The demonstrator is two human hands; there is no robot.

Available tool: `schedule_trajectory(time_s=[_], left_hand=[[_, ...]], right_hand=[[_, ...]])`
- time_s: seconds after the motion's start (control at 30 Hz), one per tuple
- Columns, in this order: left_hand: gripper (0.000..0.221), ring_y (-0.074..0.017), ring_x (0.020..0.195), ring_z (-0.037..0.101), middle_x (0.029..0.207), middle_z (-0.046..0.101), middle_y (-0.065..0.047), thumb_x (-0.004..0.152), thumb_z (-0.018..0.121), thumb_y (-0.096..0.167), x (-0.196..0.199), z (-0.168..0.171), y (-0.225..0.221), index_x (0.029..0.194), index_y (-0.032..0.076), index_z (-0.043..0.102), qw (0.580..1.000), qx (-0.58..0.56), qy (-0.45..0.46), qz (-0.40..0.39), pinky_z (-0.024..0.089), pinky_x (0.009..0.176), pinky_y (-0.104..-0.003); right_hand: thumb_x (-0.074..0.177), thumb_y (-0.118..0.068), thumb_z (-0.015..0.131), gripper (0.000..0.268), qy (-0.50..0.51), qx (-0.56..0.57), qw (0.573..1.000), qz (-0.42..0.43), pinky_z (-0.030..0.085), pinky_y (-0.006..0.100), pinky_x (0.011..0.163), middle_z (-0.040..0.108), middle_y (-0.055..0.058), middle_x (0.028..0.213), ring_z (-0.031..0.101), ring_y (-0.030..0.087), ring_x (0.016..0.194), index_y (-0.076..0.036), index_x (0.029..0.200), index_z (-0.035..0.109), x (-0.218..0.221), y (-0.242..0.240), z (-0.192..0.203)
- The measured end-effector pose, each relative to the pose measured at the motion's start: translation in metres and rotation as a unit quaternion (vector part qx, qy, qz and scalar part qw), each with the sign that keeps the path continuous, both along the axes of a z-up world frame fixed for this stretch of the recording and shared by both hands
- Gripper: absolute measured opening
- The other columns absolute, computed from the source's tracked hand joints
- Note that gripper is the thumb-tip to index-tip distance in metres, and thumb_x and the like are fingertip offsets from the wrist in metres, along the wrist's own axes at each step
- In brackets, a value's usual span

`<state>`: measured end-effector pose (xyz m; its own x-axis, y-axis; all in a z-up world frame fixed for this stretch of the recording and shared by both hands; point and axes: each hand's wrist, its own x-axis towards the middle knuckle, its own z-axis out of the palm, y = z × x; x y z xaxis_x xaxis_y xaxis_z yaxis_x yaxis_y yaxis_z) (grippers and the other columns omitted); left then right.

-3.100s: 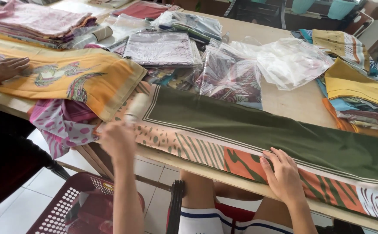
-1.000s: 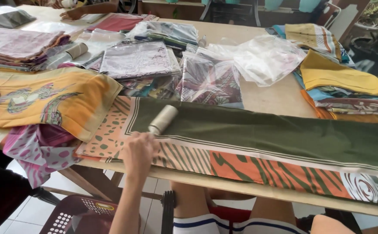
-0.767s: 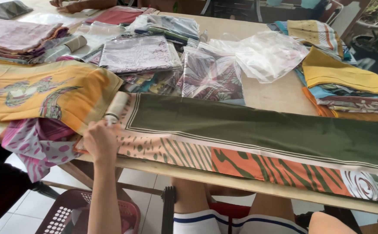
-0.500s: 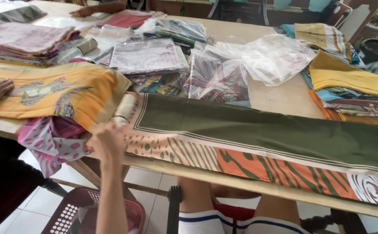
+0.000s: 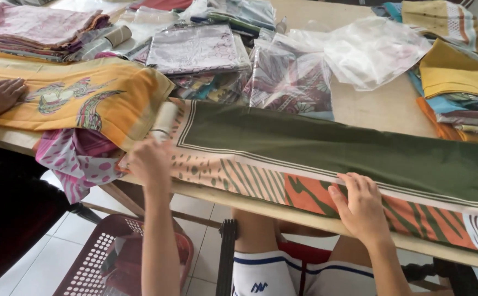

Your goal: Cleaning a piece of fabric with a lint roller and folding it neatly on a table.

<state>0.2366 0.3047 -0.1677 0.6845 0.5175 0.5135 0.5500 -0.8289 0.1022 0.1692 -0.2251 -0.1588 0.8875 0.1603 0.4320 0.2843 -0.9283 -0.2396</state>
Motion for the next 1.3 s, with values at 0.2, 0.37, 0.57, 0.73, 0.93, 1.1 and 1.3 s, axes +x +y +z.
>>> schedule_trajectory(time_s=[0.2,0.37,0.57,0.73,0.93,1.1,1.3], left_hand=[[0.024,-0.0229,0.068,0.071,0.075,0.064,-0.003,0.088,0.078,0.042,-0.017,0.003,0.006,0.089,0.018,0.078,0.997,0.004,-0.07,0.032,0.06,0.053,-0.038],[0.027,-0.0473,0.075,0.072,0.077,0.069,-0.022,0.068,0.085,0.006,-0.071,0.06,-0.154,0.094,0.005,0.079,0.954,-0.159,-0.048,-0.25,0.06,0.06,-0.06],[0.021,-0.0244,0.071,0.071,0.076,0.067,-0.005,0.093,0.069,0.033,-0.032,0.032,-0.115,0.084,0.015,0.074,0.989,0.039,0.028,-0.141,0.061,0.06,-0.042],[0.02,-0.0261,0.071,0.071,0.081,0.066,-0.007,0.092,0.079,0.039,0.016,-0.019,0.064,0.091,0.019,0.077,0.995,-0.022,-0.076,0.056,0.062,0.052,-0.041],[0.016,-0.032,0.072,0.07,0.079,0.065,-0.011,0.091,0.078,0.03,-0.025,-0.008,0.002,0.089,0.014,0.079,0.994,-0.028,-0.077,-0.066,0.061,0.062,-0.045],[0.017,-0.032,0.083,0.071,0.087,0.071,-0.012,0.088,0.076,0.026,-0.079,0.051,-0.165,0.094,0.011,0.08,0.966,-0.047,-0.062,-0.246,0.061,0.072,-0.041],[0.014,-0.0248,0.07,0.071,0.074,0.071,-0.005,0.088,0.078,0.03,-0.035,0.015,-0.109,0.083,0.016,0.078,0.986,-0.011,-0.089,-0.142,0.06,0.065,-0.039]], right_hand=[[0.102,-0.058,0.051,0.053,0.004,-0.021,0.999,-0.029,0.04,0.052,0.115,0.061,0.01,0.134,0.054,0.035,0.132,-0.018,0.134,0.064,0.0,0.0,-0.007],[0.103,-0.062,0.048,0.056,0.049,-0.026,0.998,-0.036,0.038,0.052,0.116,0.059,0.009,0.137,0.051,0.034,0.135,-0.019,0.135,0.063,0.0,0.001,0.003],[0.104,-0.057,0.05,0.048,0.03,0.005,0.999,-0.02,0.038,0.053,0.116,0.062,0.009,0.132,0.054,0.035,0.132,-0.02,0.129,0.067,-0.006,0.0,0.008],[0.105,-0.059,0.047,0.05,0.012,-0.009,1.0,-0.022,0.039,0.053,0.115,0.063,0.01,0.13,0.054,0.035,0.131,-0.02,0.128,0.068,-0.003,0.002,0.003],[0.103,-0.061,0.047,0.05,-0.004,-0.041,0.999,-0.034,0.041,0.051,0.114,0.064,0.008,0.127,0.057,0.033,0.13,-0.023,0.126,0.068,-0.001,0.0,-0.002],[0.102,-0.061,0.047,0.049,0.006,-0.048,0.998,-0.034,0.041,0.051,0.114,0.064,0.007,0.129,0.057,0.032,0.131,-0.024,0.128,0.068,-0.001,0.002,0.002],[0.103,-0.059,0.048,0.048,0.007,-0.023,1.0,-0.02,0.041,0.05,0.113,0.065,0.008,0.128,0.057,0.033,0.13,-0.023,0.126,0.069,-0.006,-0.001,0.006]])
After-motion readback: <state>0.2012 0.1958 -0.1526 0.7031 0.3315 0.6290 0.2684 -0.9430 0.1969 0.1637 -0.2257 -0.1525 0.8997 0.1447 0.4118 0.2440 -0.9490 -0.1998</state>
